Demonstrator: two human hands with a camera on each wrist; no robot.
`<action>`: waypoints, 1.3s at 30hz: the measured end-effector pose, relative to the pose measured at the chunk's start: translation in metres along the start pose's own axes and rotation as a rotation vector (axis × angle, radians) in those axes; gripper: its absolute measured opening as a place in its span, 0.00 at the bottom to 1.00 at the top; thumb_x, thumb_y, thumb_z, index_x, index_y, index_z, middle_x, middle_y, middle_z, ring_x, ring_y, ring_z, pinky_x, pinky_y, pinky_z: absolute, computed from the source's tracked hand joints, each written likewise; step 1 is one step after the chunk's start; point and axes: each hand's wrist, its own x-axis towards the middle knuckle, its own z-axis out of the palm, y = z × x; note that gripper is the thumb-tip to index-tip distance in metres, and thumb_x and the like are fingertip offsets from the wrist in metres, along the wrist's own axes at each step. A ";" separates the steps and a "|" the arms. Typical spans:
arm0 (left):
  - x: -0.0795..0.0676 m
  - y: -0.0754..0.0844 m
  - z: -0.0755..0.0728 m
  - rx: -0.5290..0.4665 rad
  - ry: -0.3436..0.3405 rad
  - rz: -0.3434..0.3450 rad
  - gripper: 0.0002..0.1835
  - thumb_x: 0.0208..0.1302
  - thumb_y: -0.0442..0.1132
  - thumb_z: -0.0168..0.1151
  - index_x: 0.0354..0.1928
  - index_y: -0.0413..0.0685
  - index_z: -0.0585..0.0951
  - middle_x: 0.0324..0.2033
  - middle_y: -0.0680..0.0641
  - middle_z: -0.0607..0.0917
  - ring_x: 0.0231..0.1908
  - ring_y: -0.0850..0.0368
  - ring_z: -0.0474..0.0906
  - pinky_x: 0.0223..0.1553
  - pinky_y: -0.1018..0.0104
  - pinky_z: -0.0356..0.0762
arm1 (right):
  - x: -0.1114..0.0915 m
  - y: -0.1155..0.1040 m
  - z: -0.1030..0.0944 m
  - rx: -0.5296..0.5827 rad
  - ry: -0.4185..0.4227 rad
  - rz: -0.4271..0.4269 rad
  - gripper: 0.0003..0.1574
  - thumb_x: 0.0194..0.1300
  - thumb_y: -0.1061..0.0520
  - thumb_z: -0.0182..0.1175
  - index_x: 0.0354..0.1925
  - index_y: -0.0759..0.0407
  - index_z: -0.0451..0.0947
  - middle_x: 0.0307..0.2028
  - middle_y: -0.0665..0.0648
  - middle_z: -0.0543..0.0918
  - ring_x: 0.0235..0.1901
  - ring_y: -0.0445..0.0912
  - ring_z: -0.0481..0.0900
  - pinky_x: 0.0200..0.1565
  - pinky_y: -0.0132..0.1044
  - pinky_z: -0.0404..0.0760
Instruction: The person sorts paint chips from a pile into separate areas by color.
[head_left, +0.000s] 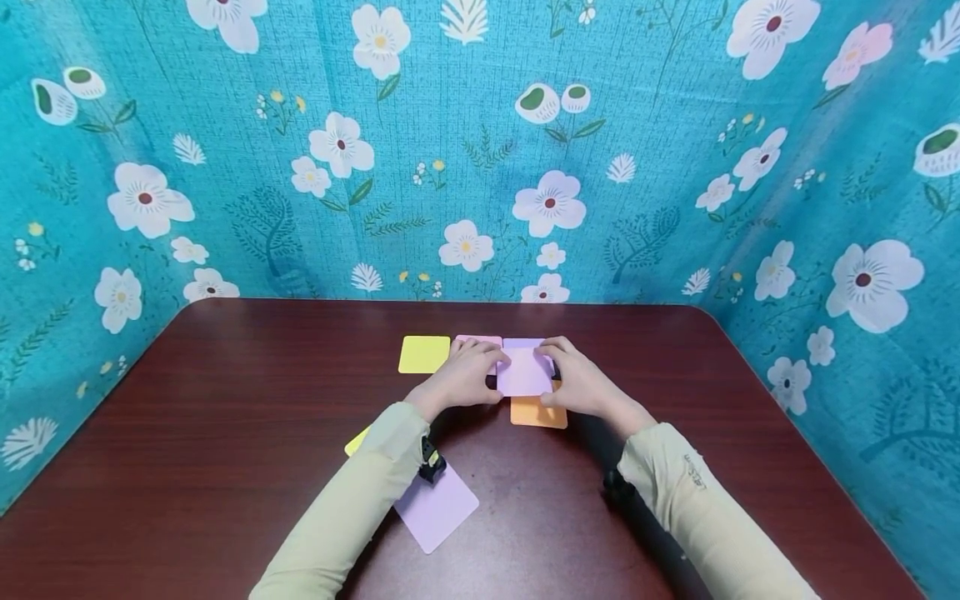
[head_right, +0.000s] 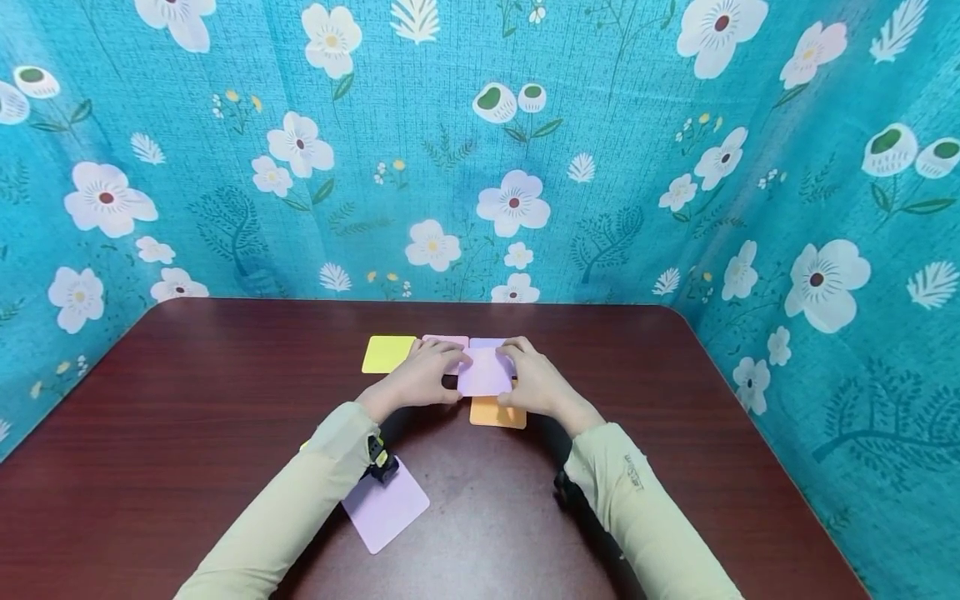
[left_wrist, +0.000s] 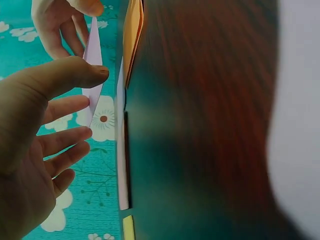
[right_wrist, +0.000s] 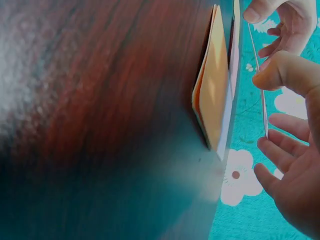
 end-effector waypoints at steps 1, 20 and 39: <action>0.002 0.000 0.001 -0.003 -0.002 -0.002 0.27 0.47 0.50 0.66 0.52 0.55 0.76 0.56 0.48 0.74 0.59 0.50 0.63 0.58 0.51 0.51 | 0.001 0.002 0.000 0.001 -0.001 0.003 0.43 0.41 0.55 0.68 0.57 0.67 0.67 0.57 0.61 0.66 0.51 0.53 0.70 0.52 0.47 0.72; 0.028 -0.006 0.008 -0.060 0.011 -0.043 0.24 0.49 0.46 0.65 0.51 0.54 0.77 0.56 0.48 0.74 0.55 0.50 0.62 0.53 0.52 0.56 | 0.026 0.027 0.000 0.044 -0.016 0.071 0.42 0.42 0.55 0.66 0.57 0.65 0.67 0.58 0.62 0.65 0.55 0.55 0.66 0.58 0.50 0.66; 0.041 -0.005 0.014 -0.076 -0.033 -0.129 0.24 0.51 0.51 0.64 0.52 0.56 0.77 0.55 0.48 0.75 0.56 0.50 0.61 0.50 0.52 0.53 | 0.034 0.038 -0.003 0.118 -0.042 0.146 0.42 0.41 0.56 0.67 0.57 0.62 0.67 0.60 0.61 0.65 0.58 0.56 0.65 0.58 0.53 0.64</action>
